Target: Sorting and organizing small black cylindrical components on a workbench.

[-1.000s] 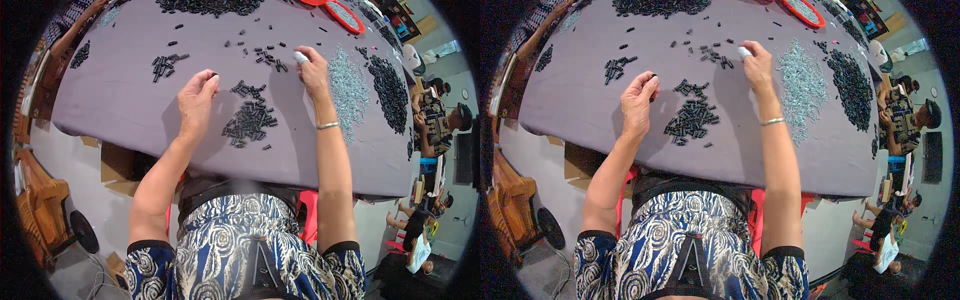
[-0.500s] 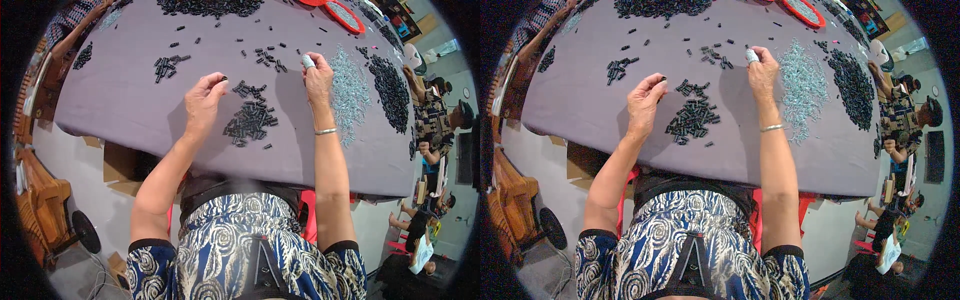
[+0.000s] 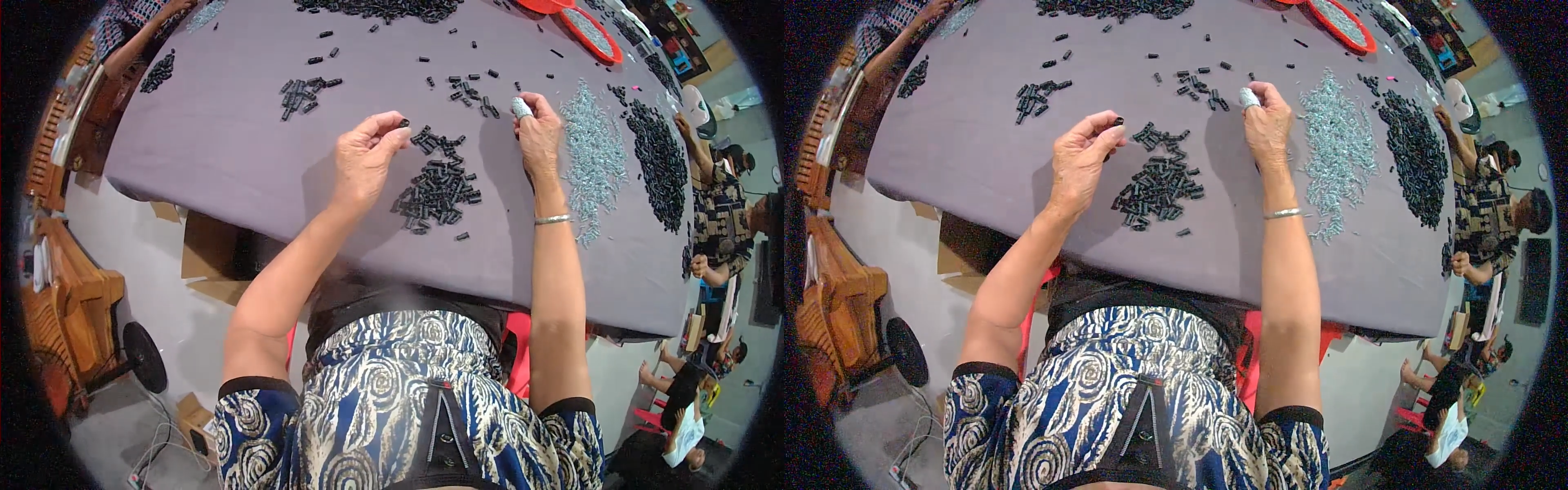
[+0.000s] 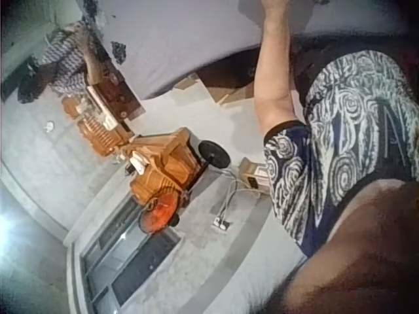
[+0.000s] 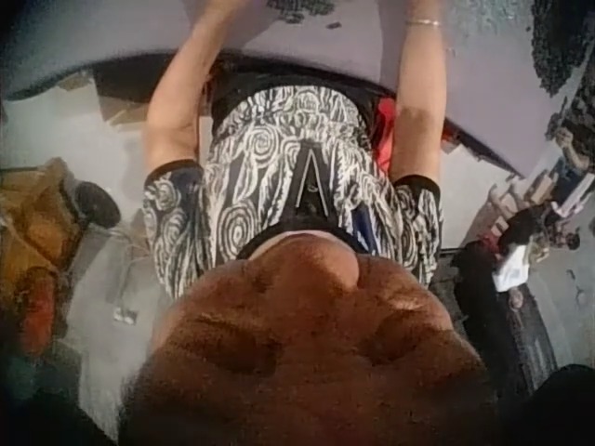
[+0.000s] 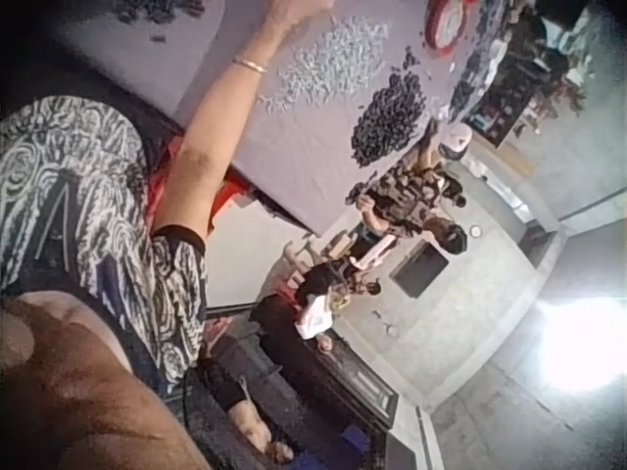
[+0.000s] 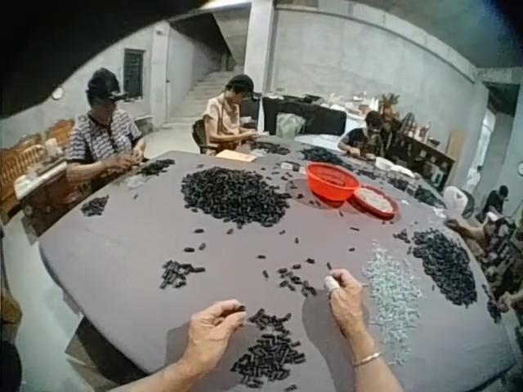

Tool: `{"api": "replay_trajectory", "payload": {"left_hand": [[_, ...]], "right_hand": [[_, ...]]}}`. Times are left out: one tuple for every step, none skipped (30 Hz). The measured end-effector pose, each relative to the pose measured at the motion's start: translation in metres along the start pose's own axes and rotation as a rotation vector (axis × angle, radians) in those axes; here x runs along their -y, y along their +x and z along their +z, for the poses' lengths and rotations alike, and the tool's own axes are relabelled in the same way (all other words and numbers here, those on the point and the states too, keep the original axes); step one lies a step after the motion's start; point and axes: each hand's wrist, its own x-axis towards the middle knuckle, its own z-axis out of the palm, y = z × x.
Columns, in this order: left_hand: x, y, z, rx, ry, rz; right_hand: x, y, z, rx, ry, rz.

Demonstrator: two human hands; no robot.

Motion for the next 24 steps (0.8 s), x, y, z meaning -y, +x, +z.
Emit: {"api": "replay_trajectory", "payload": {"left_hand": [[0.0,0.0,0.001,0.002,0.0,0.001],[0.0,0.0,0.0,0.007,-0.01,0.001],[0.0,-0.001,0.0,0.013,-0.021,0.002],[-0.001,0.0,-0.001,0.012,-0.02,0.003],[-0.001,0.0,-0.001,0.016,0.006,-0.01],[-0.001,0.0,-0.001,0.02,0.031,-0.022],[-0.001,0.0,-0.001,0.02,0.031,-0.022],[-0.001,0.0,-0.001,0.028,0.012,-0.015],[0.0,-0.001,-0.001,0.035,-0.007,-0.009],[0.0,-0.001,0.0,0.036,-0.008,-0.01],[-0.001,-0.001,0.0,0.037,0.009,-0.019],[-0.001,-0.001,0.001,0.038,0.024,-0.027],[-0.003,-0.001,0.002,0.042,0.022,-0.03],[-0.004,-0.002,0.004,0.036,0.033,-0.033],[-0.005,-0.002,0.005,0.032,0.042,-0.037],[-0.004,-0.003,0.005,0.042,0.036,-0.041],[-0.003,-0.002,0.004,0.049,0.025,-0.025],[-0.002,-0.002,0.004,0.059,0.013,-0.009],[-0.001,-0.002,0.003,0.048,0.03,-0.018],[-0.004,-0.004,0.003,0.042,0.033,-0.012],[-0.005,-0.005,0.003,0.035,0.036,-0.009],[-0.004,-0.005,0.002,0.054,-0.015,-0.016],[-0.007,-0.006,0.002,0.041,0.015,-0.025],[-0.009,-0.007,0.003,0.027,0.046,-0.033]], "right_hand": [[-0.003,0.001,-0.002,0.009,-0.01,0.005],[-0.003,0.001,-0.002,0.01,-0.008,0.005],[-0.003,0.001,-0.002,0.018,0.012,0.031],[-0.003,0.0,-0.002,0.025,0.031,0.056],[-0.002,0.0,-0.001,0.025,0.032,0.056],[0.0,-0.001,-0.001,0.032,0.06,0.059],[0.0,-0.001,-0.001,0.039,0.088,0.061],[-0.001,-0.001,-0.001,0.038,0.087,0.062],[-0.001,0.0,-0.001,0.038,0.085,0.05],[-0.002,0.0,-0.002,0.037,0.081,0.038],[-0.001,0.0,-0.003,0.036,0.08,0.04],[0.001,0.0,-0.004,0.013,0.101,0.016],[0.003,0.0,-0.006,-0.011,0.12,-0.009],[0.006,0.001,-0.008,-0.016,0.115,-0.007],[0.01,0.002,-0.012,-0.06,0.156,-0.027],[0.014,0.003,-0.016,-0.107,0.196,-0.048],[0.02,0.004,-0.02,-0.139,0.195,-0.063],[0.024,0.005,-0.024,-0.151,0.183,-0.065],[0.028,0.007,-0.028,-0.158,0.273,-0.052],[0.034,0.008,-0.034,-0.166,0.36,-0.041],[0.038,0.009,-0.039,-0.161,0.41,-0.005],[0.042,0.008,-0.047,-0.176,0.393,-0.008],[0.045,0.007,-0.054,-0.109,0.398,0.015],[0.046,0.006,-0.061,-0.041,0.403,0.04]]}}
